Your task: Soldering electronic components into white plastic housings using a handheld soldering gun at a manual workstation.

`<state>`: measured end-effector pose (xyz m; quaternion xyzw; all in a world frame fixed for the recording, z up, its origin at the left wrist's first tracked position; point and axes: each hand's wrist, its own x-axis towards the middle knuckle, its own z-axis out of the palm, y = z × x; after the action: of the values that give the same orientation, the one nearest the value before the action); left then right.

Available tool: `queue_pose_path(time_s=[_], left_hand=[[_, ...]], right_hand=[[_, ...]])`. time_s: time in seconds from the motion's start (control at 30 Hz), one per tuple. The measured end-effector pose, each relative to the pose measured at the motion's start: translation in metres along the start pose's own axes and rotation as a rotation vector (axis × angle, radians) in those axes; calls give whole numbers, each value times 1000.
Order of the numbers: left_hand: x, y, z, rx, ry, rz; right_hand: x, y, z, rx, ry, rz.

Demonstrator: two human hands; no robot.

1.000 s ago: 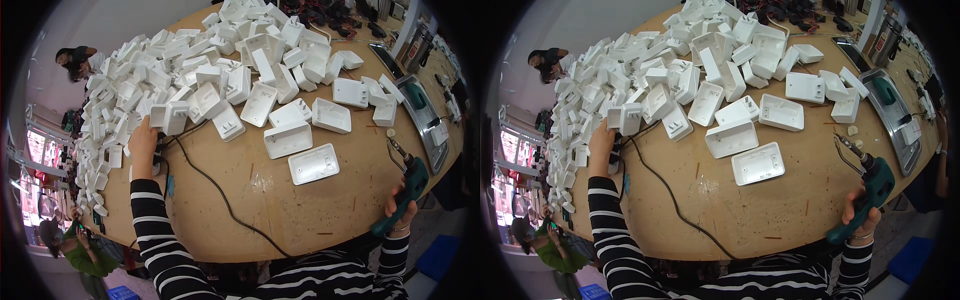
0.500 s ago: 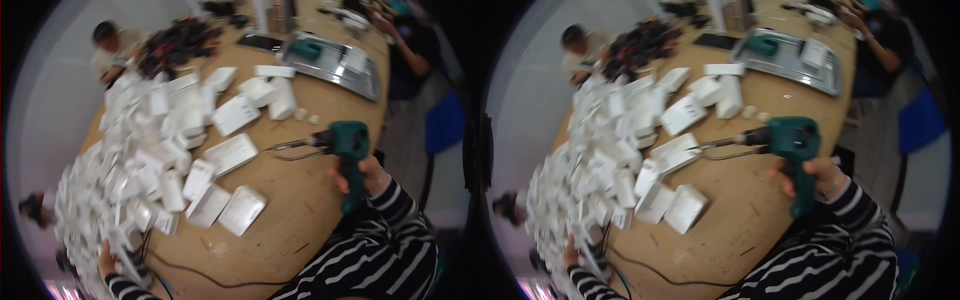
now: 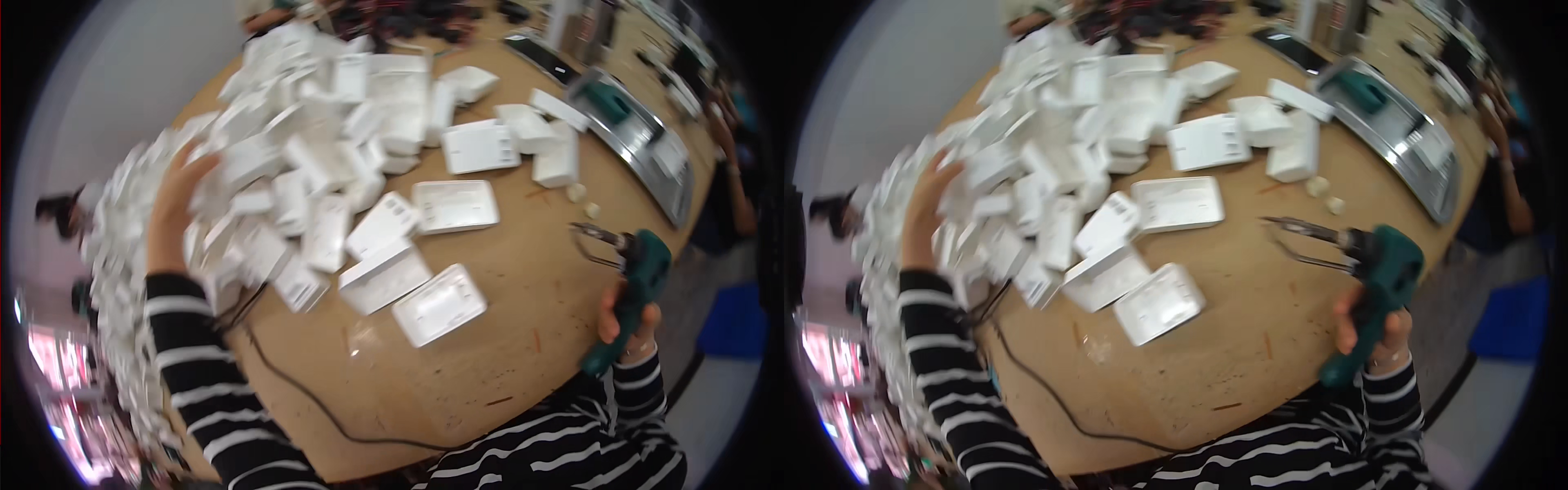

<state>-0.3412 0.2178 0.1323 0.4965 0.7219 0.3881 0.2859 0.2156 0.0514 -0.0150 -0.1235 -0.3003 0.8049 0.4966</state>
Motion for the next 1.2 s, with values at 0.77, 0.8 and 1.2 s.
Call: queue_pose_path(time_s=[0.77,0.8,1.2], left_hand=[[-238,-192,-159,311,219,-493],[-236,-178,-146,158,94,-580],[-236,-94,-115,-256,335,7]], right_hand=[[5,-5,-27,-38,-130,-43],[5,-6,-29,-45,-133,-40],[5,-9,-28,-79,-96,-34]])
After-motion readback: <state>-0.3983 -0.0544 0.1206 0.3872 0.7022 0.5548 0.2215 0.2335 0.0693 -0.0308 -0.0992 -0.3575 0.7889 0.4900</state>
